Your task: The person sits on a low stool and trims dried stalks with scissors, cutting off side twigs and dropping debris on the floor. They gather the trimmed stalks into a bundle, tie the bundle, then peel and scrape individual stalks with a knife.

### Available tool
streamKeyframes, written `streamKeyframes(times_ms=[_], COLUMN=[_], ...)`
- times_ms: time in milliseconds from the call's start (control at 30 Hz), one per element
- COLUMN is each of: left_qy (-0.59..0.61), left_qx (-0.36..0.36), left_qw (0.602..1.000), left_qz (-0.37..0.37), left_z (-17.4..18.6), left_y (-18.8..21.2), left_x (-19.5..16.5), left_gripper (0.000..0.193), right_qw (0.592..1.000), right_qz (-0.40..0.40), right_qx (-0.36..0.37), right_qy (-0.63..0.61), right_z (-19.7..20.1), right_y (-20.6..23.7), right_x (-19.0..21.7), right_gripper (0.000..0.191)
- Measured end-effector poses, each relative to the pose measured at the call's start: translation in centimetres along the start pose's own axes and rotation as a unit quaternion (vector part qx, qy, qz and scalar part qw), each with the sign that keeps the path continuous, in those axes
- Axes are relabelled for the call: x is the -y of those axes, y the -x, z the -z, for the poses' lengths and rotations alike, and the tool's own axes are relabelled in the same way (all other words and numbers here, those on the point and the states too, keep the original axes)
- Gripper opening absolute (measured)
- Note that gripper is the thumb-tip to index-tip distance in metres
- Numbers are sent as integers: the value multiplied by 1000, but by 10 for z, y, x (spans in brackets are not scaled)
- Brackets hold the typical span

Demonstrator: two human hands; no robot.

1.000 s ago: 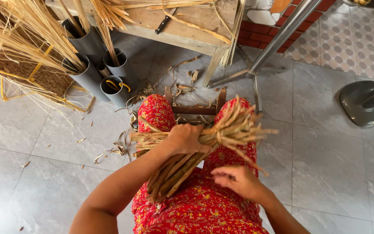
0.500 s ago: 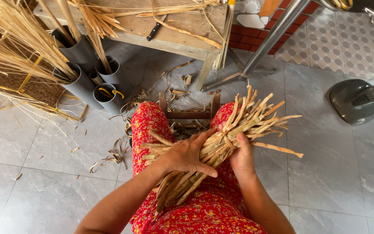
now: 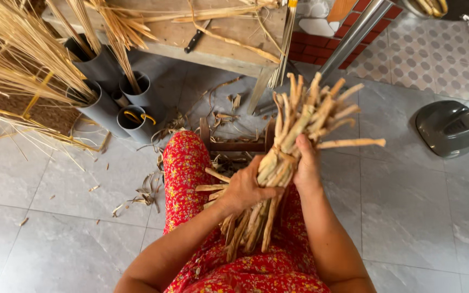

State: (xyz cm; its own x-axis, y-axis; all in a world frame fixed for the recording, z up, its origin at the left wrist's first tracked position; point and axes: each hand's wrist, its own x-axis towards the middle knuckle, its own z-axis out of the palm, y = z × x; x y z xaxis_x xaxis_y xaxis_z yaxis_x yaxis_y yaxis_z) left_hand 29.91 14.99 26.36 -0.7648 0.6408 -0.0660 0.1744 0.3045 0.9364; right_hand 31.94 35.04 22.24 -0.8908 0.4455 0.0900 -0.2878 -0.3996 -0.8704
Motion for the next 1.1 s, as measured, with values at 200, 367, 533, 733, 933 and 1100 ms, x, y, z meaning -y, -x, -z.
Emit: streamKeyframes(times_ms=[200, 367, 533, 733, 933, 1100], left_qy=[122, 315, 321, 325, 405, 426], left_qx=[-136, -127, -9, 90, 37, -74], left_qw=[983, 940, 947, 939, 910, 896], left_qz=[-23, -18, -8, 65, 85, 98], left_z=[23, 18, 24, 10, 3, 17], left_y=[-36, -61, -73, -79, -94, -120], left_x=[13, 20, 65, 116, 135, 150], left_gripper=[75, 82, 114, 125, 109, 98], right_qw=[964, 961, 968, 978, 978, 956], right_qz=[-54, -137, -170, -59, -106, -132], right_qx=[179, 129, 57, 114, 67, 180], right_qy=[190, 202, 174, 163, 165, 188], right_z=[-10, -27, -22, -16, -3, -12], right_y=[19, 20, -10, -35, -50, -57], right_x=[-21, -19, -10, -57, -78, -86], right_gripper=[121, 115, 110, 97, 98, 114])
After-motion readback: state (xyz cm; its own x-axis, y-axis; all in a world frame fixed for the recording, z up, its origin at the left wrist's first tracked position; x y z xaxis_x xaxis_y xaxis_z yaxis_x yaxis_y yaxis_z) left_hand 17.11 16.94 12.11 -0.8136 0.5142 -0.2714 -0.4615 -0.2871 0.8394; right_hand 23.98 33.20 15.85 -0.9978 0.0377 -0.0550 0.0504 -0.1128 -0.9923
